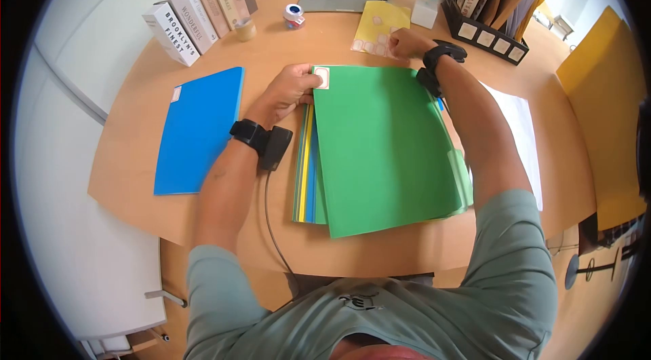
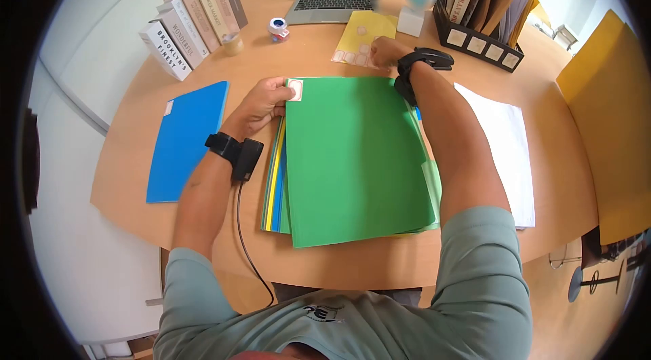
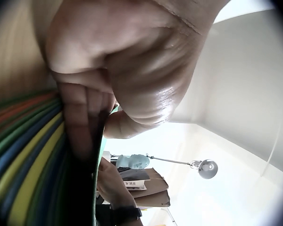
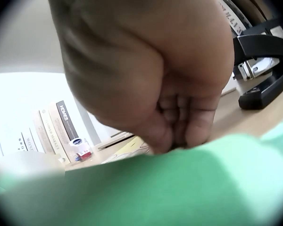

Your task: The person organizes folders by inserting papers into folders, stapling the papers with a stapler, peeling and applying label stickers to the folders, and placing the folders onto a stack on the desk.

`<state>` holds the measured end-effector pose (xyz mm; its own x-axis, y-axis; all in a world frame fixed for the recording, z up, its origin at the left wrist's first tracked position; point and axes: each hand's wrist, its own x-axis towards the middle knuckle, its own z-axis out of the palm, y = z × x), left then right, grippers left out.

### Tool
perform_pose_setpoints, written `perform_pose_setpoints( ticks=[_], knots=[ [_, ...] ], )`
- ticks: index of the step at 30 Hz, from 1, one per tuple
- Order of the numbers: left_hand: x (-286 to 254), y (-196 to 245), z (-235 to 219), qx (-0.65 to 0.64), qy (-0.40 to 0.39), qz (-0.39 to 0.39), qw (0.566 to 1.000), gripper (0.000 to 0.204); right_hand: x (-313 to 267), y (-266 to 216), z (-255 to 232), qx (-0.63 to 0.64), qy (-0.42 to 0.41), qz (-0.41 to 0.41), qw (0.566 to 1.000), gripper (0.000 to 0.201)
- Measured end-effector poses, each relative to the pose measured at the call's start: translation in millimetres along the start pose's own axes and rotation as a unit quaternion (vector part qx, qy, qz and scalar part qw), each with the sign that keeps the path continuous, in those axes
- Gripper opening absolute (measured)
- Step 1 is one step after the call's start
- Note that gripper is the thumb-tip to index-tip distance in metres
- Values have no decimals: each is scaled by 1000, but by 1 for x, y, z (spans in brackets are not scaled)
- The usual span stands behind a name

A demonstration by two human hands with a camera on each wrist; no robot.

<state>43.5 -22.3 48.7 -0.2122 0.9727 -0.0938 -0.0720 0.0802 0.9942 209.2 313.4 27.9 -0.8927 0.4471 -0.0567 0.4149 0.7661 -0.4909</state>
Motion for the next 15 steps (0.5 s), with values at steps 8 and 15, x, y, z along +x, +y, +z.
perform_pose_setpoints(
  ticks=[8, 15],
  knots=[
    [-1, -1, -2, -17, -7, 1, 1000, 22, -44, -138, -13, -41, 66, -130, 988, 29],
    [0, 16, -6, 28, -24, 14, 999, 16, -39, -187, 15, -73, 21, -236, 969, 34]
  ],
)
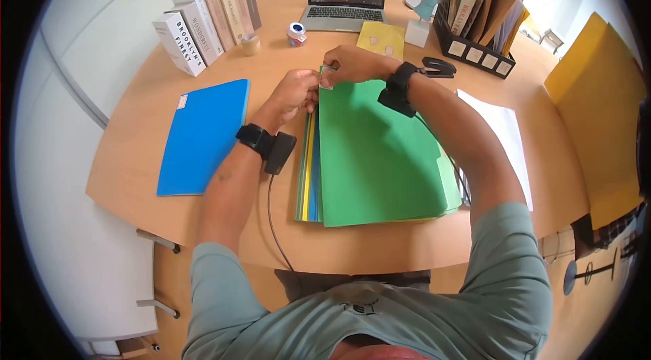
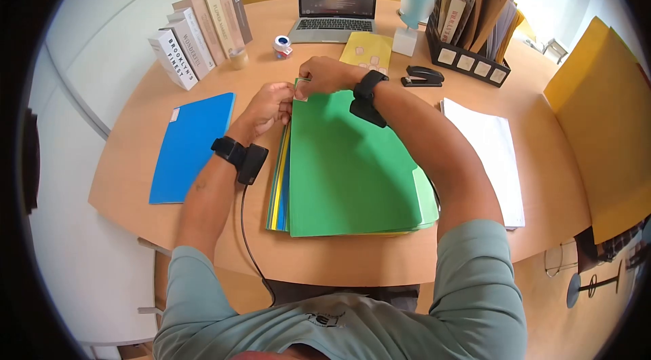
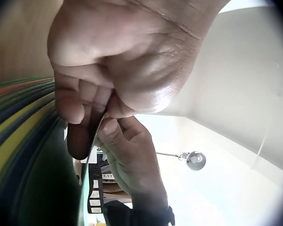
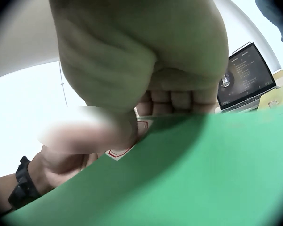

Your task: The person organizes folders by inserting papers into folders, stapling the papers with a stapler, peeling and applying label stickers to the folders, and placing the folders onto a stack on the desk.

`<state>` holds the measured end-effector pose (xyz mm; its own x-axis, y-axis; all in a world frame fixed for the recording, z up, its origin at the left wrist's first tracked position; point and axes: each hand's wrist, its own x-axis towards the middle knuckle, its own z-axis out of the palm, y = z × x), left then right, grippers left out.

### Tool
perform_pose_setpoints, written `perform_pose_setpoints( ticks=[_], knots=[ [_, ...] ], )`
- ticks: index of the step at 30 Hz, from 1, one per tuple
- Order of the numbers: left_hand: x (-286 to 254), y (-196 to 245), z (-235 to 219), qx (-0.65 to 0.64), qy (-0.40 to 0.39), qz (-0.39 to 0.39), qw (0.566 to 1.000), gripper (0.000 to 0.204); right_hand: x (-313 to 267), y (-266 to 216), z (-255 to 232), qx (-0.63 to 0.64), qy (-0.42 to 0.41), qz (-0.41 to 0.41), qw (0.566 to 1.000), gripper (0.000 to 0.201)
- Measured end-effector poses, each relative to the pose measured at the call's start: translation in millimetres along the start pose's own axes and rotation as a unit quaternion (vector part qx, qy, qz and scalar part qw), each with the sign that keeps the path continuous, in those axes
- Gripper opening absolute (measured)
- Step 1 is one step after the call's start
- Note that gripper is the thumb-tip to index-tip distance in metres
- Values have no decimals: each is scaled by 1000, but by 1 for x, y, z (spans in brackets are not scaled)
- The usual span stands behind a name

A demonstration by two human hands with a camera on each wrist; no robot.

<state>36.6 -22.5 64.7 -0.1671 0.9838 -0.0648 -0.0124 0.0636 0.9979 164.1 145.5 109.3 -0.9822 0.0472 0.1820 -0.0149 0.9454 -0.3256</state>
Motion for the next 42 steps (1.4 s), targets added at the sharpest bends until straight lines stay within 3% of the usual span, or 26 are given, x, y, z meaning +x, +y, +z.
perform_pose_setpoints(
  ticks=[1, 4, 7, 10, 13, 16, 18, 21, 24, 26, 28, 32, 36, 41, 42],
  knots=[
    [-2, 3, 2, 6, 4, -1, 1000, 16, 1, -3, -3, -7, -20, 22, 1000, 32],
    [-8, 11, 17, -14, 1, 25, 1000, 15, -8, -5, -14, 17, 123, -3, 992, 20],
    [-8, 15, 28, -10, -22, 45, 999, 14, -18, -3, -38, -28, 130, 19, 991, 19],
    [-6, 15, 37, 29, -43, 58, 997, 17, -36, -23, -47, 61, 151, 23, 986, 16],
    [-14, 21, 57, 43, -17, 64, 997, 20, -48, -38, -60, 9, 116, 22, 993, 14],
    [-22, 11, 78, -12, 20, 73, 997, 23, -46, -17, -59, -6, 141, 38, 989, 12],
    [-34, 11, 81, 28, 32, 80, 996, 25, -54, -23, -69, 56, 144, 58, 986, 14],
    [-58, 35, 71, 131, 42, 82, 987, 28, -64, -28, -61, 99, 232, 75, 965, 21],
    [-84, 40, 33, 195, 90, 63, 975, 30, -80, -28, -69, 189, 281, 128, 932, 28],
    [-107, 37, -10, 168, 205, 56, 963, 30, -103, -20, -86, 288, 283, 143, 904, 30],
    [-125, 10, -103, 230, 284, 40, 930, 26, -124, -20, -89, 349, 287, 136, 882, 29],
    [-181, -14, -212, 217, 411, -35, 885, 24, -156, -25, -82, 363, 262, 160, 880, 25],
    [-206, -42, -265, 252, 459, -72, 849, 26, -171, -23, -73, 347, 196, 167, 902, 23],
    [-205, -51, -272, 301, 457, -87, 832, 29, -184, -27, -64, 313, 146, 199, 917, 21],
    [-206, -50, -275, 368, 433, -124, 814, 29, -186, -25, -62, 309, 139, 199, 920, 22]
  ],
)
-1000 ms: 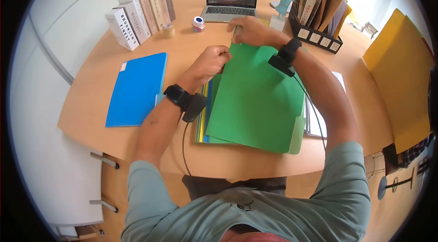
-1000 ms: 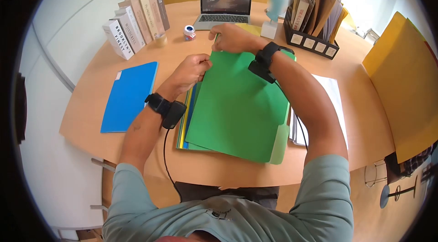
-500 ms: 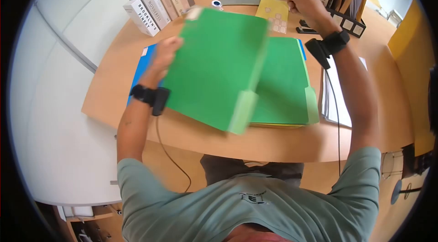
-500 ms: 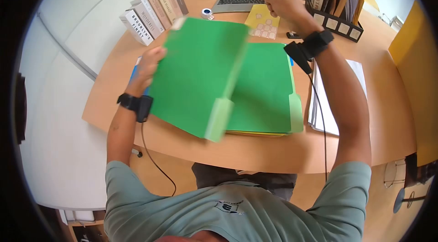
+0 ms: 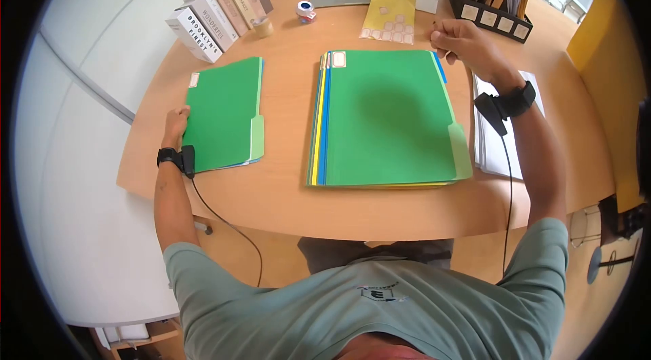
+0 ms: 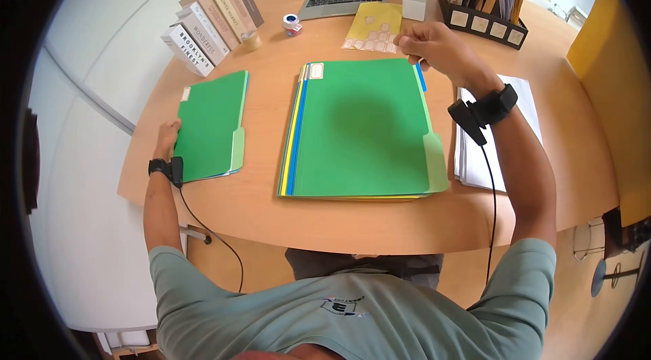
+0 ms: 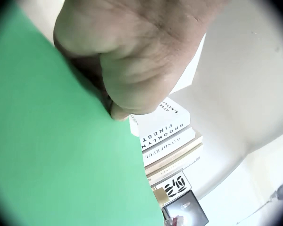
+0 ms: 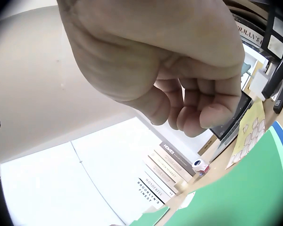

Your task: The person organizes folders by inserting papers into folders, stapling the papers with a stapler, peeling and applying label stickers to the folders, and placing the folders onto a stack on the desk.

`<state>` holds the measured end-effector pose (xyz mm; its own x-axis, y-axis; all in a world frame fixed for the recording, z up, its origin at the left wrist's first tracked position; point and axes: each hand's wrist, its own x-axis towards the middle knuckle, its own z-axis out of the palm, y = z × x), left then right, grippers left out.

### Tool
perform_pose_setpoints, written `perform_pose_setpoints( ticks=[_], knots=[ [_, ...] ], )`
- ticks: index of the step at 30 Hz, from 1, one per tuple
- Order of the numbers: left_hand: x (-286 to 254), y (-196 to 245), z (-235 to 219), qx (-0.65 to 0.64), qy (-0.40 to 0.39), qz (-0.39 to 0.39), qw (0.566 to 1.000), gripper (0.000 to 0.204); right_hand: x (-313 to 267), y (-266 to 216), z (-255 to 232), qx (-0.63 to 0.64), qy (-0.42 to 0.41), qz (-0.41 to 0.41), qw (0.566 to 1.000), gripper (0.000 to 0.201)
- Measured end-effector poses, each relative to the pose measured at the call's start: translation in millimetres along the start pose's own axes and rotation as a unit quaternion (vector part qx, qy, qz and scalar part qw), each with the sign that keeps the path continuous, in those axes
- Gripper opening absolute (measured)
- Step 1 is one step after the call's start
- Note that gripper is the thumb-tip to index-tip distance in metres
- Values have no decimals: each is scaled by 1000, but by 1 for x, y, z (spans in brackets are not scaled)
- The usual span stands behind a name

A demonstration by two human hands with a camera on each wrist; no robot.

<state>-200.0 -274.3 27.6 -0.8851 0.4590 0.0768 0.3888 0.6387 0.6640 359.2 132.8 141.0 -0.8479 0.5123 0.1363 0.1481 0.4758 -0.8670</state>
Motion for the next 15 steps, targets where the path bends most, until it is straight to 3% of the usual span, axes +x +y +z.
perform_pose_setpoints(
  ticks=[2, 5, 8, 11, 15],
  knots=[
    [11, -2, -4, 160, -37, 16, 986, 33, -6, 4, 2, 14, 17, 11, 1000, 22],
    [2, 14, 14, 205, 82, 116, 968, 43, -14, 12, -2, 44, 11, 33, 998, 22],
    [-46, 85, 35, 161, -48, 321, 932, 52, -26, 12, -2, 103, 9, 55, 993, 22],
    [-108, 155, 51, 147, -230, 328, 904, 56, -33, 16, 0, 187, 34, 87, 978, 29],
    [-103, 157, 62, 173, -311, 334, 873, 58, -41, 29, 1, 238, 54, 109, 964, 32]
  ],
)
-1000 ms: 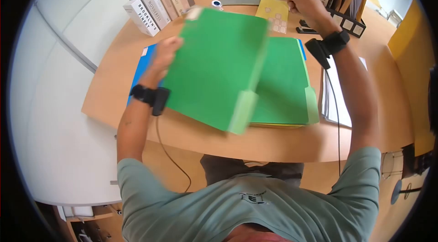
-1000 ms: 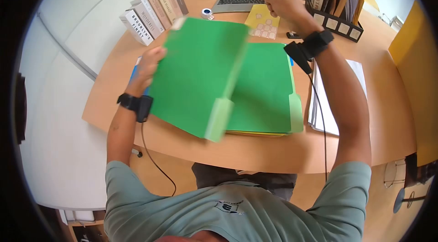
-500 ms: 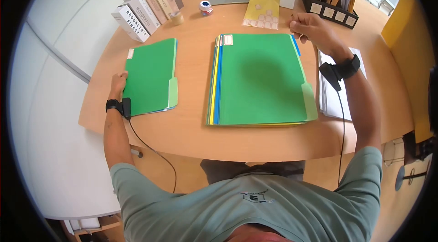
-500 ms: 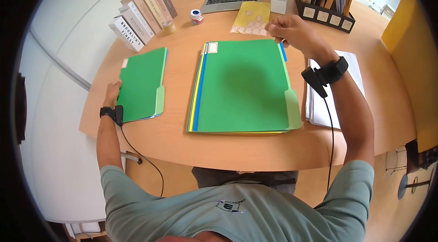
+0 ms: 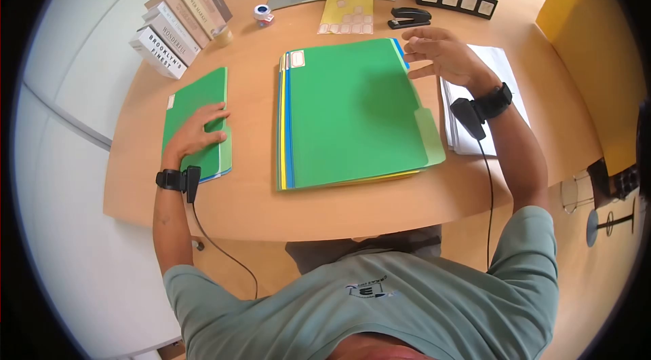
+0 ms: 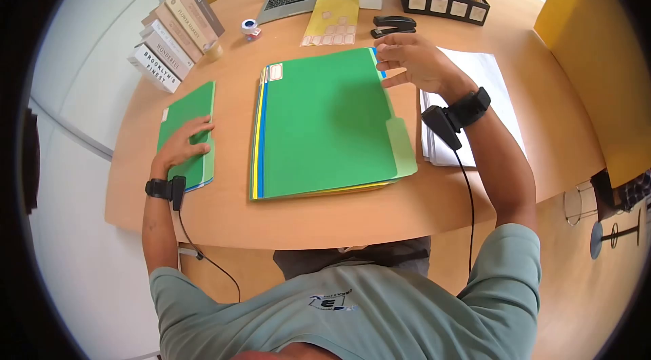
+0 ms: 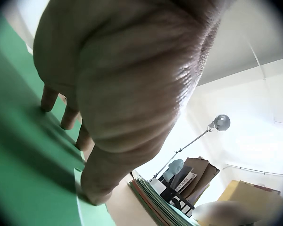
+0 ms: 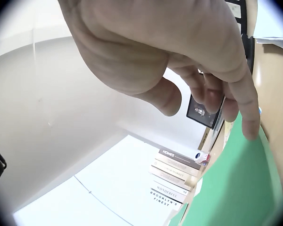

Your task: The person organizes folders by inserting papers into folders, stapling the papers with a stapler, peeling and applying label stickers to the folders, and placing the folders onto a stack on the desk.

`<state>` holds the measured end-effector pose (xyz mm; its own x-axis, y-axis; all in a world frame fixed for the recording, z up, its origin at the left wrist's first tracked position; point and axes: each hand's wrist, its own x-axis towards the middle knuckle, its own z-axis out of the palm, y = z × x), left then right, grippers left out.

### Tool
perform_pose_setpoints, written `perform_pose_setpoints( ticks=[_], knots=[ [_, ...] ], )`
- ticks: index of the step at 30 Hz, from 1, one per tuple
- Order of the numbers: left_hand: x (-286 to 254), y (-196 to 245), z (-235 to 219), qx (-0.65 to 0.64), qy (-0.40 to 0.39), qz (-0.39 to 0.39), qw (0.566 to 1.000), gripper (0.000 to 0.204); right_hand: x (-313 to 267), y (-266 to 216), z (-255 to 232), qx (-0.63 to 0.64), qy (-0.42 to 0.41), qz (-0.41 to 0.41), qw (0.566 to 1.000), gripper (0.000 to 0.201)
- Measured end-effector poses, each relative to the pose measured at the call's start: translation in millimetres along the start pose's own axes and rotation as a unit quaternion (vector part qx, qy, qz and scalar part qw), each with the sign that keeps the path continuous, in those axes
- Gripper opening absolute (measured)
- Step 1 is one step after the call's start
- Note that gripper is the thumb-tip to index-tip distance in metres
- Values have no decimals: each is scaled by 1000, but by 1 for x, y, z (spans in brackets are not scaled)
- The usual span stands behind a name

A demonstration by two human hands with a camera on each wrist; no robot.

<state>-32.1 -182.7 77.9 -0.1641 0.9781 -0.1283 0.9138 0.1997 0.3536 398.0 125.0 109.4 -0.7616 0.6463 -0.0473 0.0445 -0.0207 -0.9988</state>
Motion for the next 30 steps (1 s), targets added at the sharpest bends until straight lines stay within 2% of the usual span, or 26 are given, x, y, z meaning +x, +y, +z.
perform_pose_setpoints(
  ticks=[5, 8, 9, 11, 14, 17, 18, 21, 25, 29, 30],
  knots=[
    [-3, -2, -7, 24, -17, -13, 999, 56, -3, 5, -2, -14, 2, 28, 1000, 40],
    [18, 17, -6, -25, 48, 9, 998, 51, -4, 1, 1, -21, -4, 31, 999, 39],
    [28, 33, -5, -95, 76, 18, 992, 46, -4, 2, 2, -13, -7, 34, 999, 39],
    [62, 74, -3, -187, 122, 65, 973, 41, -2, 2, 2, -1, -12, 37, 999, 38],
    [128, 96, 9, -235, 157, 164, 945, 39, 4, 5, 0, 32, -7, 42, 999, 24],
    [176, 102, 29, -343, 143, 137, 918, 37, 5, 6, -1, 48, -17, 44, 998, 24],
    [184, 104, 36, -358, 163, 129, 910, 34, 4, 5, 0, 51, -10, 43, 998, 24],
    [198, 98, 52, -502, 149, 116, 844, 32, 2, 0, 5, 66, 1, 44, 997, 23],
    [199, 87, 56, -596, 132, 109, 784, 35, 25, 0, 0, 191, -38, 25, 981, 18],
    [195, 84, 50, -620, 141, 114, 763, 38, 52, -45, 47, 199, -107, -56, 973, 16],
    [197, 83, 50, -621, 148, 120, 761, 39, 55, -57, 68, 192, -106, -75, 973, 20]
  ],
)
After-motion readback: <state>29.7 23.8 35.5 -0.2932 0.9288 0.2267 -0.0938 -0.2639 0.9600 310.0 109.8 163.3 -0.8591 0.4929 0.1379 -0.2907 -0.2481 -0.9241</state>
